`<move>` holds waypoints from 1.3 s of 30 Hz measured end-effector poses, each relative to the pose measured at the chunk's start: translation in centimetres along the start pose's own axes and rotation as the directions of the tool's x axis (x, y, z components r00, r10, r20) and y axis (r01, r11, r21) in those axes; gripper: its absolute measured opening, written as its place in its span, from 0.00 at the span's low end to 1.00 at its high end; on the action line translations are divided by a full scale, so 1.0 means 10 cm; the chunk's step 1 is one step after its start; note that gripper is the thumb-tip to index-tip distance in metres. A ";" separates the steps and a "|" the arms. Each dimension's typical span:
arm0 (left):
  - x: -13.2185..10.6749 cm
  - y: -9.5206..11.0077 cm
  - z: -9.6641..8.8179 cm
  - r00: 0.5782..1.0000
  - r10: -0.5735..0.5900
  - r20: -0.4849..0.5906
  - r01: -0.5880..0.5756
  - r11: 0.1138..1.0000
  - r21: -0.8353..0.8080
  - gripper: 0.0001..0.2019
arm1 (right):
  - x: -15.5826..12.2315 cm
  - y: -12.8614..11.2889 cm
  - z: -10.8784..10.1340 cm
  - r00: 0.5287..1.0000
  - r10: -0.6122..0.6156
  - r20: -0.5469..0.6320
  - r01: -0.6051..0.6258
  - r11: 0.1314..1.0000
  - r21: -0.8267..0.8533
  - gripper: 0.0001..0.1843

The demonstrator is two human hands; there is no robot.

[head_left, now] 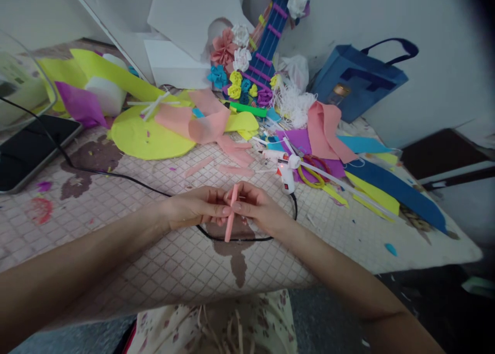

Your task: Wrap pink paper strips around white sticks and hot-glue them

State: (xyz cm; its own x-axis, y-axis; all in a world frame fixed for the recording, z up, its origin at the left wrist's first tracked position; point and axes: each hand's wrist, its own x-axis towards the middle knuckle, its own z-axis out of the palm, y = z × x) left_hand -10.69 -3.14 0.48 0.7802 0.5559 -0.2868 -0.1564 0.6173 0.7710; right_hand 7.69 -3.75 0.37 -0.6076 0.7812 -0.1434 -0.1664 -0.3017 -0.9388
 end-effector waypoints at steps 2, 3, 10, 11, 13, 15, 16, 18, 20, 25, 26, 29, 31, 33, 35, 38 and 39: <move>0.00 0.00 -0.01 0.999 -0.042 0.005 0.042 0.999 0.025 0.11 | 0.01 0.01 -0.01 0.999 0.029 -0.013 -0.029 0.999 0.044 0.12; 0.00 -0.01 -0.01 0.998 -0.057 0.005 0.057 0.998 0.039 0.11 | 0.01 0.01 -0.01 0.999 0.043 -0.019 -0.042 0.997 0.061 0.12; 0.01 0.00 0.00 0.998 -0.059 -0.020 0.060 0.997 0.056 0.12 | 0.01 0.03 -0.03 0.999 0.032 -0.031 -0.030 0.997 0.064 0.17; 0.01 0.00 0.00 0.998 -0.057 -0.023 0.058 0.997 0.048 0.11 | 0.01 0.03 -0.04 0.999 0.032 -0.025 -0.031 0.998 0.061 0.16; 0.00 0.00 0.00 0.998 -0.055 -0.032 0.056 0.998 0.031 0.10 | 0.02 0.03 -0.04 0.999 0.024 -0.033 -0.022 0.999 0.045 0.14; 0.00 0.00 -0.01 0.998 -0.051 -0.045 0.052 0.999 0.013 0.10 | 0.02 0.03 -0.05 0.998 0.015 -0.069 -0.012 0.999 0.042 0.13; 0.00 0.00 -0.01 0.997 -0.047 -0.054 0.047 0.999 0.006 0.11 | 0.03 0.02 -0.05 0.996 0.012 -0.087 -0.008 0.999 0.047 0.13; 0.01 -0.02 -0.03 0.998 -0.028 -0.064 0.028 1.000 -0.007 0.10 | 0.03 0.02 -0.05 0.994 0.011 -0.113 -0.004 0.998 0.063 0.13; 0.02 -0.04 -0.04 0.997 -0.006 -0.072 0.005 1.000 -0.019 0.11 | 0.03 0.02 -0.05 0.993 0.009 -0.122 0.000 0.997 0.071 0.13; 0.03 -0.05 -0.03 0.994 0.047 -0.103 -0.048 0.999 -0.005 0.13 | 0.03 0.03 -0.07 0.989 -0.014 -0.148 0.025 0.997 0.075 0.12; 0.03 -0.04 -0.03 0.991 0.061 -0.118 -0.061 0.998 0.004 0.12 | 0.03 0.03 -0.07 0.986 -0.014 -0.165 0.028 0.996 0.082 0.12; 0.01 0.02 -0.02 0.963 0.141 -0.229 -0.138 0.990 0.028 0.09 | 0.04 0.03 -0.08 0.974 -0.011 -0.226 0.032 0.995 0.089 0.13; -0.01 0.08 -0.02 0.923 0.207 -0.323 -0.212 0.977 0.020 0.07 | 0.05 0.01 -0.09 0.968 -0.013 -0.250 0.035 0.996 0.084 0.13; -0.03 0.15 -0.04 0.881 0.242 -0.407 -0.274 0.962 -0.020 0.06 | 0.07 -0.03 -0.09 0.968 -0.009 -0.252 0.029 0.997 0.076 0.12; -0.06 0.21 -0.06 0.844 0.262 -0.468 -0.317 0.948 -0.040 0.11 | 0.09 -0.09 -0.09 0.971 -0.012 -0.239 0.028 0.998 0.064 0.12; -0.10 0.27 -0.09 0.778 0.367 -0.510 -0.311 0.930 0.194 0.19 | 0.14 -0.17 -0.07 0.977 -0.043 -0.209 0.054 0.998 0.044 0.13; -0.11 0.28 -0.08 0.764 0.411 -0.497 -0.277 0.905 0.323 0.20 | 0.16 -0.19 -0.06 0.978 -0.057 -0.202 0.067 0.997 0.042 0.13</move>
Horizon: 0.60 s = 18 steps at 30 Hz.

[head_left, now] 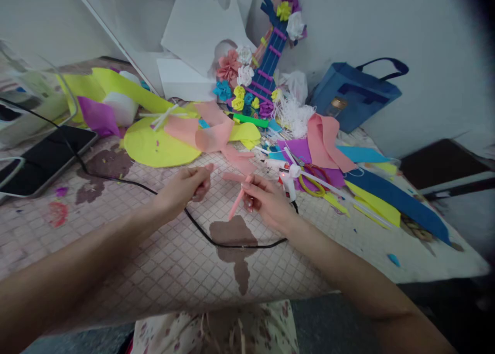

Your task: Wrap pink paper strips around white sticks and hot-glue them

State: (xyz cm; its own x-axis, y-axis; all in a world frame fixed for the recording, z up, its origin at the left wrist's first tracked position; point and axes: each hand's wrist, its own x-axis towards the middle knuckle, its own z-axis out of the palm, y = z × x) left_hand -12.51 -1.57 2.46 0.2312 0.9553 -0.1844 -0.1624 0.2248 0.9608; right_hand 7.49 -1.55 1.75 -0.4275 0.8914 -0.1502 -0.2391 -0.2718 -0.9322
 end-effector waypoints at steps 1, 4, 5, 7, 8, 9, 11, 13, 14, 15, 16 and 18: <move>-0.01 0.01 0.00 0.999 0.040 0.017 -0.042 0.992 0.120 0.19 | 0.02 -0.01 0.02 1.000 -0.012 0.003 0.012 1.000 -0.001 0.13; -0.06 0.00 0.06 0.986 0.063 0.152 -0.110 0.942 0.318 0.16 | 0.05 0.01 0.07 0.998 -0.054 -0.013 0.054 0.998 -0.025 0.12; -0.08 -0.01 0.09 0.978 0.058 0.202 -0.125 0.932 0.339 0.17 | 0.06 0.03 0.08 0.998 -0.067 -0.021 0.066 0.997 -0.041 0.12; -0.11 -0.04 0.14 0.959 0.073 0.274 -0.177 0.909 0.376 0.19 | 0.06 0.06 0.11 0.996 -0.083 -0.031 0.081 0.994 -0.069 0.13; -0.12 -0.06 0.16 0.951 0.093 0.295 -0.210 0.894 0.396 0.20 | 0.05 0.08 0.12 0.996 -0.086 -0.036 0.083 0.993 -0.081 0.13; -0.12 -0.09 0.17 0.945 0.115 0.306 -0.241 0.877 0.415 0.19 | 0.04 0.09 0.12 0.995 -0.088 -0.043 0.084 0.992 -0.094 0.13; -0.12 -0.12 0.17 0.939 0.147 0.310 -0.282 0.846 0.452 0.15 | 0.03 0.10 0.13 0.992 -0.109 -0.068 0.100 0.988 -0.116 0.13; -0.11 -0.14 0.14 0.937 0.151 0.316 -0.295 0.826 0.481 0.09 | 0.01 0.11 0.12 0.984 -0.148 -0.095 0.136 0.983 -0.126 0.12; -0.10 -0.13 0.11 0.934 0.143 0.328 -0.298 0.819 0.491 0.07 | 0.01 0.12 0.11 0.980 -0.169 -0.106 0.155 0.980 -0.127 0.12; -0.09 -0.13 0.09 0.929 0.133 0.344 -0.301 0.814 0.497 0.06 | 0.00 0.13 0.10 0.976 -0.187 -0.112 0.173 0.977 -0.126 0.12; -0.08 -0.11 0.07 0.923 0.120 0.365 -0.303 0.811 0.500 0.06 | 0.00 0.13 0.09 0.972 -0.202 -0.115 0.188 0.974 -0.123 0.11; -0.06 -0.08 0.02 0.909 0.090 0.408 -0.306 0.809 0.503 0.06 | 0.00 0.15 0.07 0.968 -0.223 -0.118 0.209 0.970 -0.121 0.11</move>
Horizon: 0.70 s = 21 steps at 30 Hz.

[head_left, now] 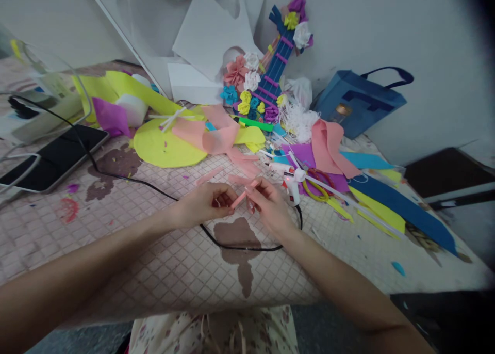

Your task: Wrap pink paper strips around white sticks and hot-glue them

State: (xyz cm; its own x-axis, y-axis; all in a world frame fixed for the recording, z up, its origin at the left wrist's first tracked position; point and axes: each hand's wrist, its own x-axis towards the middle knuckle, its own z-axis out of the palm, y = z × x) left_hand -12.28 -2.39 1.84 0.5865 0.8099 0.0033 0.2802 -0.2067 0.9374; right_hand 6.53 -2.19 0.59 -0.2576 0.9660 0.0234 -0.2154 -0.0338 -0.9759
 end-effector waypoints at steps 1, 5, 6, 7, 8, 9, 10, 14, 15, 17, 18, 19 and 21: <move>0.00 0.01 -0.02 1.000 -0.001 0.023 0.001 1.000 0.000 0.07 | 0.00 0.00 -0.01 1.000 -0.007 -0.003 0.007 1.000 0.000 0.11; 0.00 0.06 -0.01 0.999 0.014 0.041 -0.011 0.998 -0.069 0.12 | 0.00 0.00 0.00 1.000 -0.006 -0.001 0.006 1.000 -0.011 0.11; 0.00 0.07 0.01 1.000 0.021 0.019 -0.019 0.995 -0.093 0.12 | -0.01 -0.01 0.01 1.000 0.000 0.007 0.000 1.000 -0.016 0.11; 0.00 0.09 0.03 1.000 0.025 -0.013 -0.026 0.994 -0.103 0.11 | -0.01 0.00 0.02 1.000 0.003 0.018 -0.003 1.000 -0.023 0.11; 0.00 0.10 0.05 0.998 0.025 -0.052 -0.030 0.995 -0.094 0.11 | -0.02 0.00 0.03 1.000 0.004 0.031 -0.003 0.999 -0.033 0.11; -0.01 0.11 0.08 0.995 0.023 -0.097 -0.030 0.997 -0.065 0.10 | -0.02 0.00 0.03 0.999 0.001 0.045 0.001 0.999 -0.042 0.11; -0.01 0.12 0.10 0.989 0.024 -0.143 -0.027 0.999 -0.020 0.09 | -0.03 0.01 0.03 0.998 -0.005 0.062 0.008 0.999 -0.046 0.10; -0.04 0.14 0.13 0.951 0.113 -0.286 -0.056 0.978 0.202 0.04 | -0.05 0.02 0.03 0.994 -0.024 0.110 0.027 0.999 -0.027 0.09; -0.05 0.14 0.13 0.939 0.149 -0.309 -0.073 0.967 0.245 0.04 | -0.05 0.03 0.03 0.993 -0.024 0.114 0.028 0.999 -0.028 0.09; -0.05 0.14 0.13 0.924 0.192 -0.332 -0.094 0.952 0.291 0.03 | -0.04 0.03 0.02 0.993 -0.021 0.116 0.026 0.999 -0.035 0.08; -0.05 0.14 0.13 0.923 0.193 -0.333 -0.093 0.951 0.293 0.03 | -0.04 0.03 0.01 0.993 -0.018 0.119 0.022 0.999 -0.032 0.08; -0.05 0.14 0.13 0.926 0.181 -0.330 -0.085 0.954 0.286 0.04 | -0.04 0.04 0.01 0.992 -0.013 0.123 0.015 1.000 -0.023 0.08; -0.05 0.14 0.13 0.934 0.146 -0.325 -0.060 0.964 0.261 0.05 | -0.04 0.04 0.00 0.993 -0.001 0.121 0.000 1.000 0.005 0.08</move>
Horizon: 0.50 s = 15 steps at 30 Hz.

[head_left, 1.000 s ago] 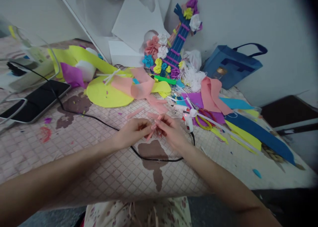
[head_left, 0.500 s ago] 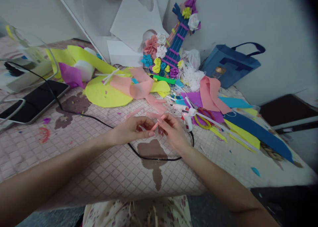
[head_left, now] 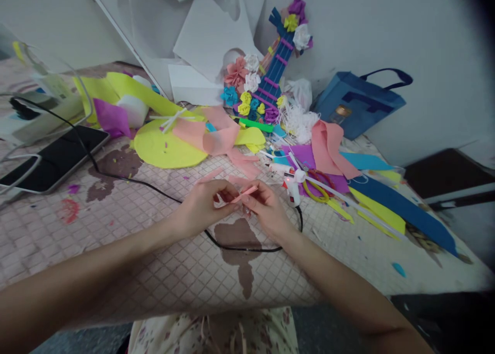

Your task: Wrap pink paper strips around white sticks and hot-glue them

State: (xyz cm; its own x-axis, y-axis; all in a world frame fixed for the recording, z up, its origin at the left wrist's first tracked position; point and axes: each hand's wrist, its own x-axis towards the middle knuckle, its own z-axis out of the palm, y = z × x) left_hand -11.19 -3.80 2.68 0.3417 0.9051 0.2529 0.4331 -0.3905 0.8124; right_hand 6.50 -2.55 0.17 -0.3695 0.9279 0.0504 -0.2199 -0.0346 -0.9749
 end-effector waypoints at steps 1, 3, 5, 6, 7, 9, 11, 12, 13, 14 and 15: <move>0.00 0.00 0.00 1.000 -0.014 0.003 0.014 1.000 -0.008 0.05 | 0.00 0.00 0.00 1.000 0.008 -0.004 -0.008 1.000 0.014 0.09; 0.00 0.02 0.00 1.000 -0.028 0.000 0.028 0.999 -0.016 0.05 | 0.00 0.00 0.00 1.000 0.022 -0.013 -0.022 0.999 0.037 0.10; 0.00 0.03 0.00 1.000 -0.028 -0.005 0.028 0.999 -0.017 0.05 | 0.01 0.00 -0.01 0.999 0.033 -0.013 -0.033 0.998 0.053 0.10; 0.00 0.03 0.00 1.000 -0.027 -0.007 0.027 1.000 -0.015 0.05 | 0.01 -0.01 -0.01 0.999 0.038 -0.009 -0.037 0.997 0.060 0.11; 0.00 0.04 0.00 1.000 -0.029 -0.009 0.029 0.999 -0.015 0.05 | 0.01 -0.01 -0.01 0.999 0.041 -0.008 -0.041 0.997 0.067 0.11; 0.00 0.03 -0.02 0.999 -0.051 0.013 0.051 0.998 -0.037 0.08 | 0.01 -0.02 -0.01 0.999 0.045 -0.021 -0.043 0.996 0.082 0.10; 0.01 0.02 -0.04 0.994 -0.078 0.071 0.084 0.993 -0.079 0.11 | 0.01 -0.03 -0.01 0.998 0.050 -0.040 -0.046 0.995 0.094 0.09; 0.02 0.02 -0.05 0.991 -0.090 0.104 0.100 0.990 -0.095 0.12 | 0.01 -0.03 -0.01 0.998 0.053 -0.047 -0.048 0.994 0.095 0.09; 0.02 0.01 -0.06 0.986 -0.096 0.134 0.110 0.989 -0.101 0.12 | 0.00 -0.03 -0.01 0.997 0.058 -0.047 -0.053 0.994 0.092 0.09; 0.03 0.00 -0.07 0.983 -0.101 0.155 0.117 0.988 -0.098 0.12 | 0.00 -0.03 -0.02 0.997 0.063 -0.044 -0.059 0.994 0.087 0.09; 0.03 0.00 -0.08 0.980 -0.103 0.167 0.120 0.988 -0.092 0.12 | 0.00 -0.03 -0.02 0.997 0.067 -0.038 -0.064 0.995 0.082 0.08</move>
State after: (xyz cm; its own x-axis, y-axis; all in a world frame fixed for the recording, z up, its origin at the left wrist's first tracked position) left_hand -11.72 -3.36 3.16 0.4297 0.8998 0.0761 0.3922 -0.2619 0.8818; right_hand 6.73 -2.45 0.45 -0.3488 0.9369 -0.0235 -0.2691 -0.1241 -0.9551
